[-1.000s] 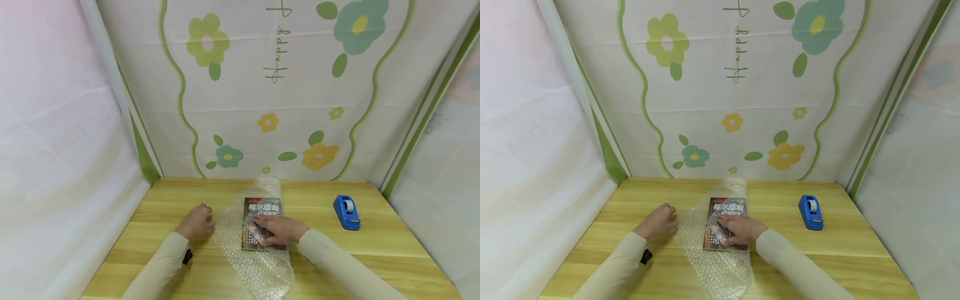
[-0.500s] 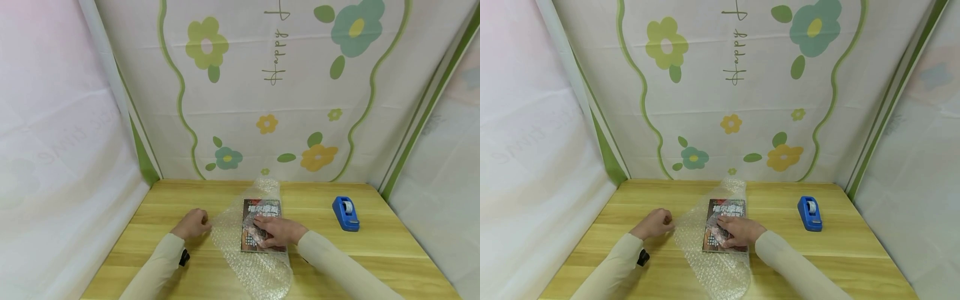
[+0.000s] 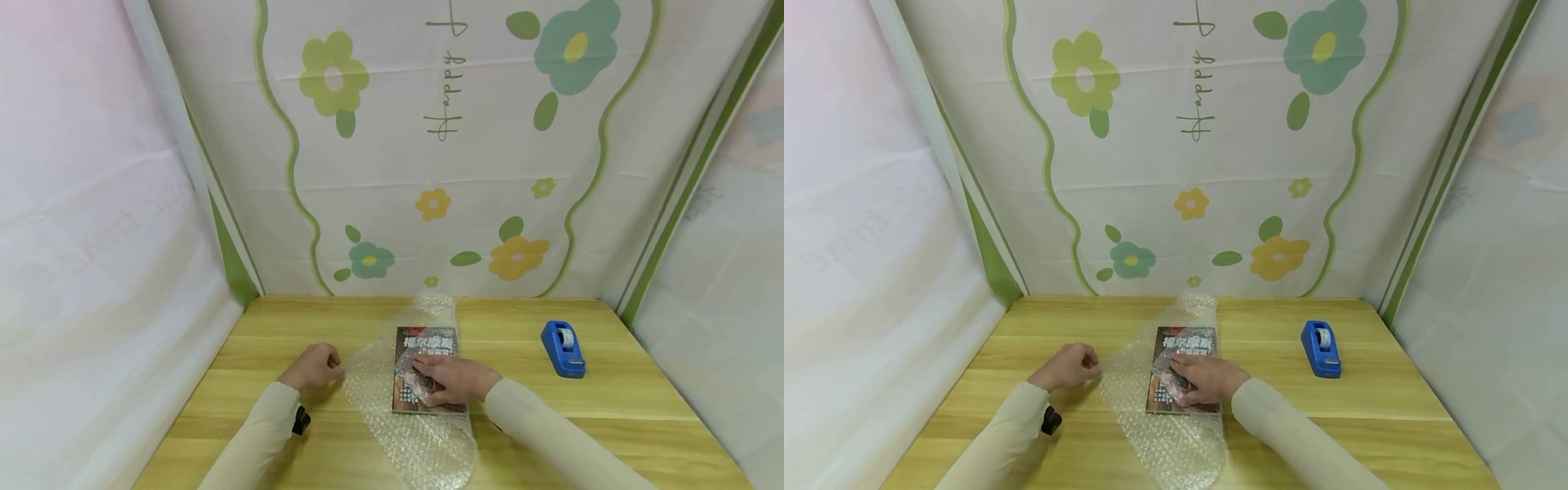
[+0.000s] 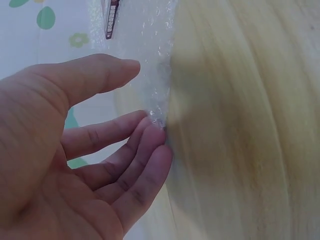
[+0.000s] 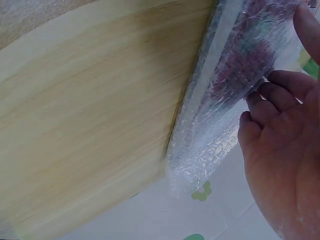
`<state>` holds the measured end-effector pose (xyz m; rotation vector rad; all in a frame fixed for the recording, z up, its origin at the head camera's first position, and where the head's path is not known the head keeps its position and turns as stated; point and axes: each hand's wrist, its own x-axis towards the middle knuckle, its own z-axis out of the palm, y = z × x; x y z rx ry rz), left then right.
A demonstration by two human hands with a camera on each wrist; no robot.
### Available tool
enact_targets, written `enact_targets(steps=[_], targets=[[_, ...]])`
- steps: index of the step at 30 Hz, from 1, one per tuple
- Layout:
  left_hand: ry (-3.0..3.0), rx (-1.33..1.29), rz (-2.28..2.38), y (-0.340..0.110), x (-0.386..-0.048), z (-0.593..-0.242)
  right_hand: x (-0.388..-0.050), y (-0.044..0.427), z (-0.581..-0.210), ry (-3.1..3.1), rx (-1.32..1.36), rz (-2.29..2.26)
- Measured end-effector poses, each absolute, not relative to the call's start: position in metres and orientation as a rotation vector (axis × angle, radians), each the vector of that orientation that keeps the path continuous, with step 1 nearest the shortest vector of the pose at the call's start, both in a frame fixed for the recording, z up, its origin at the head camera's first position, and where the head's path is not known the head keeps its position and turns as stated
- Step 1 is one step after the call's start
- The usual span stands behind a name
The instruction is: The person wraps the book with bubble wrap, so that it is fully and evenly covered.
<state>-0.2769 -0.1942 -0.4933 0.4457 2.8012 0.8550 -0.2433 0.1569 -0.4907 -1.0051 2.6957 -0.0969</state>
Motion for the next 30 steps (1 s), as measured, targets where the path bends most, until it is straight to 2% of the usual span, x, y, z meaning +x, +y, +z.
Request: enact_targets(steps=[30], targets=[[2.518,0.358,1.324,-0.195,-0.279,-0.470,-0.242,0.156,-0.489,2.686,-0.988,-0.095]])
